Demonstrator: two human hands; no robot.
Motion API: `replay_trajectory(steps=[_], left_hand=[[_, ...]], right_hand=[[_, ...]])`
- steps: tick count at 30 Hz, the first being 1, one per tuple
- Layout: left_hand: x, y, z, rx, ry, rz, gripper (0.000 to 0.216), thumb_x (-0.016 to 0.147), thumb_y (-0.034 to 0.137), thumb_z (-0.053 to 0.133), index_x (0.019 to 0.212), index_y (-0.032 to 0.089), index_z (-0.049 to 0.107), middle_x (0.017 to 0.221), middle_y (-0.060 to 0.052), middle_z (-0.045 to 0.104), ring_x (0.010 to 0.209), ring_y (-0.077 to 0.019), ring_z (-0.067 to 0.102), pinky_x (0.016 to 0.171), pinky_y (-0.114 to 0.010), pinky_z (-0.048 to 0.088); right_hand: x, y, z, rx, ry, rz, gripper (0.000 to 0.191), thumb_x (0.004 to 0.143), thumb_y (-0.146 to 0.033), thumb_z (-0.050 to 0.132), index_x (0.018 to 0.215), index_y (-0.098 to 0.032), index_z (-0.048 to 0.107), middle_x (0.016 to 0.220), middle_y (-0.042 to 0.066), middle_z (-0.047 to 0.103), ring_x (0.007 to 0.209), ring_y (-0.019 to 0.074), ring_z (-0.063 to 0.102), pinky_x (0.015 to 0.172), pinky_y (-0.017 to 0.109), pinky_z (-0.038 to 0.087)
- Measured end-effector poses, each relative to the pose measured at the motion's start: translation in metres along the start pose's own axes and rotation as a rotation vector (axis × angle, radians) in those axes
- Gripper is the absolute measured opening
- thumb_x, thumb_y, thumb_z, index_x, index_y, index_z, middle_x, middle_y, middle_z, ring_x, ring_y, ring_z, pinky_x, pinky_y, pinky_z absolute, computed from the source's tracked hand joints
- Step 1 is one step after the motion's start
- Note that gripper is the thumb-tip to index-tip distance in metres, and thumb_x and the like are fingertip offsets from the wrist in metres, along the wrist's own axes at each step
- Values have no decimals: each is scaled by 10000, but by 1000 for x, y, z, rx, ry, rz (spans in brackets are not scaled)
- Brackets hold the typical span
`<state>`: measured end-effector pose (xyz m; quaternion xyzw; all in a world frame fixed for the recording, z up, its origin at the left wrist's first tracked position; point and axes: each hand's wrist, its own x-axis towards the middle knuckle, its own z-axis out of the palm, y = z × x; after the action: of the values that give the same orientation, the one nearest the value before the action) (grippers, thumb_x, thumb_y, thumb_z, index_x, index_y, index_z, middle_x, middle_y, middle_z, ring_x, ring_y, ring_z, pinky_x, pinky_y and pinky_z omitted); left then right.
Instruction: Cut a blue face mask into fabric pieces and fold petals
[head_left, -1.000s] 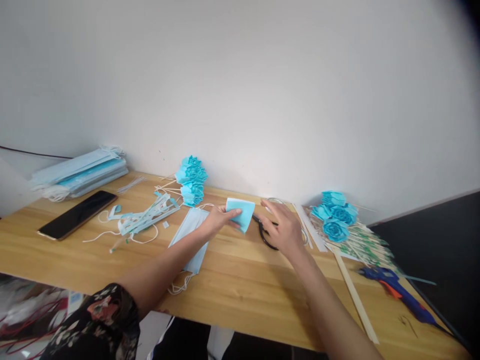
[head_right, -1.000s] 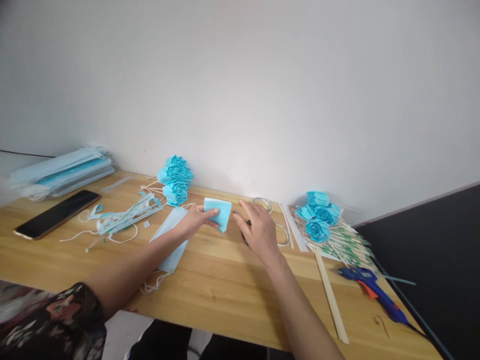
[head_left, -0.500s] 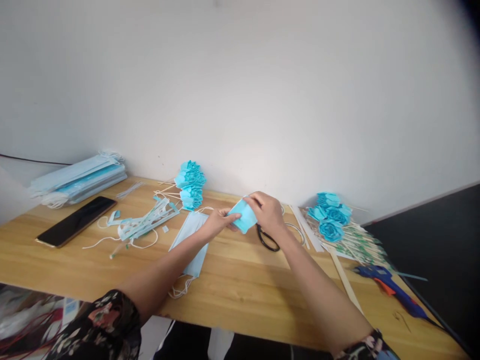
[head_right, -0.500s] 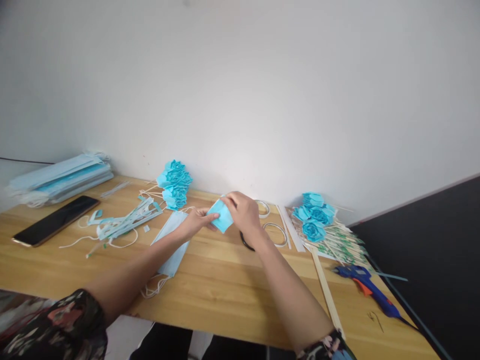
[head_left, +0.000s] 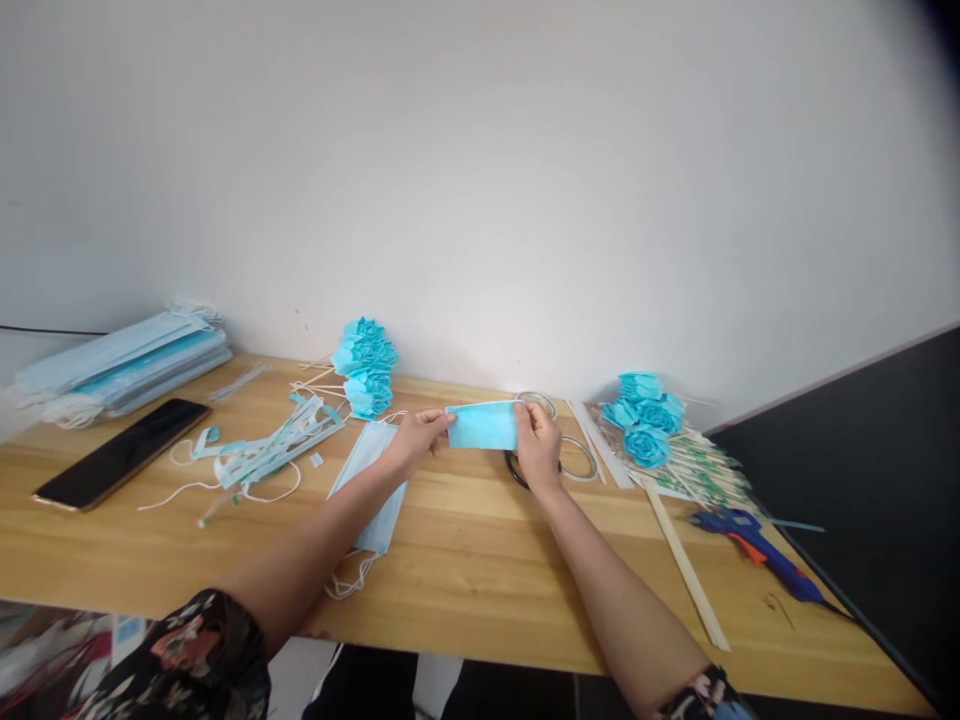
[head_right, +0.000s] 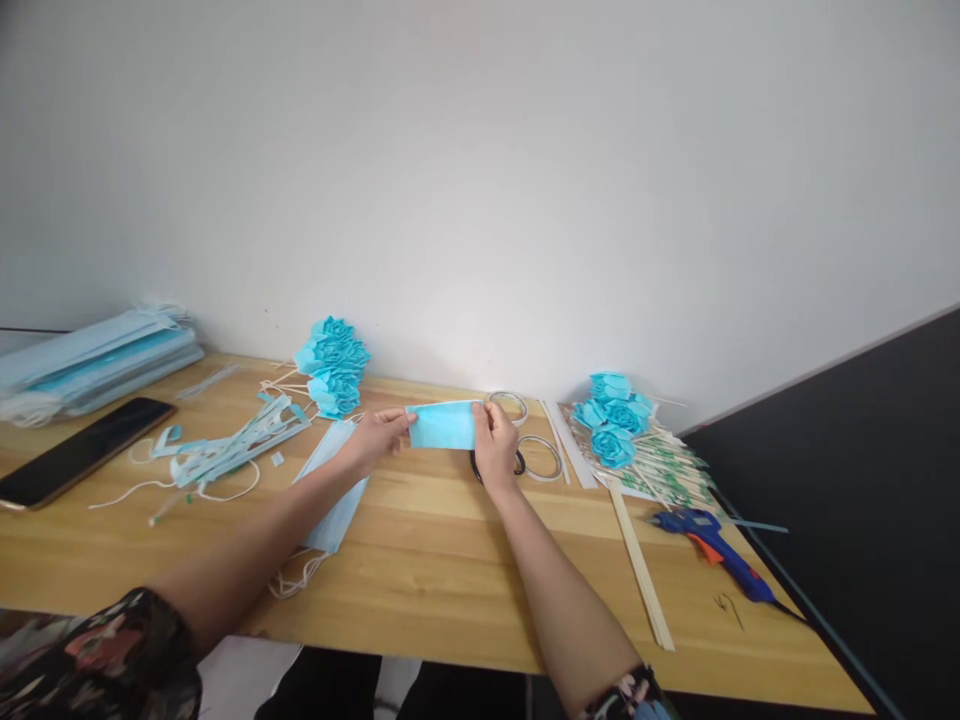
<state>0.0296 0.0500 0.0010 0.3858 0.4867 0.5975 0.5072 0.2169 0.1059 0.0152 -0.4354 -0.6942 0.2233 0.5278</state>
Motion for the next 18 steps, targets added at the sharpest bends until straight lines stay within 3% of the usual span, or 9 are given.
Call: replay_trajectory(steps=[6,18], left_hand=[[0,-1,3,-271,-67,-82,363,605,402,832,671,116,619,602,22,526,588,-84,533,650,-263,555],[-10,35,16,-40,-130,43,331,628,415,796,668,125,639,640,-5,598,622,-123,575,652,-288,559]], right_hand=[[-2,3,0,-57,7,-11,334,900,-455,452,690,-201,508,596,-40,419,598,135,401,589,244,327],[5,3,-5,45,46,3,374,912,-460,438,633,-211,418,592,-50,338,586,124,349,567,245,303]])
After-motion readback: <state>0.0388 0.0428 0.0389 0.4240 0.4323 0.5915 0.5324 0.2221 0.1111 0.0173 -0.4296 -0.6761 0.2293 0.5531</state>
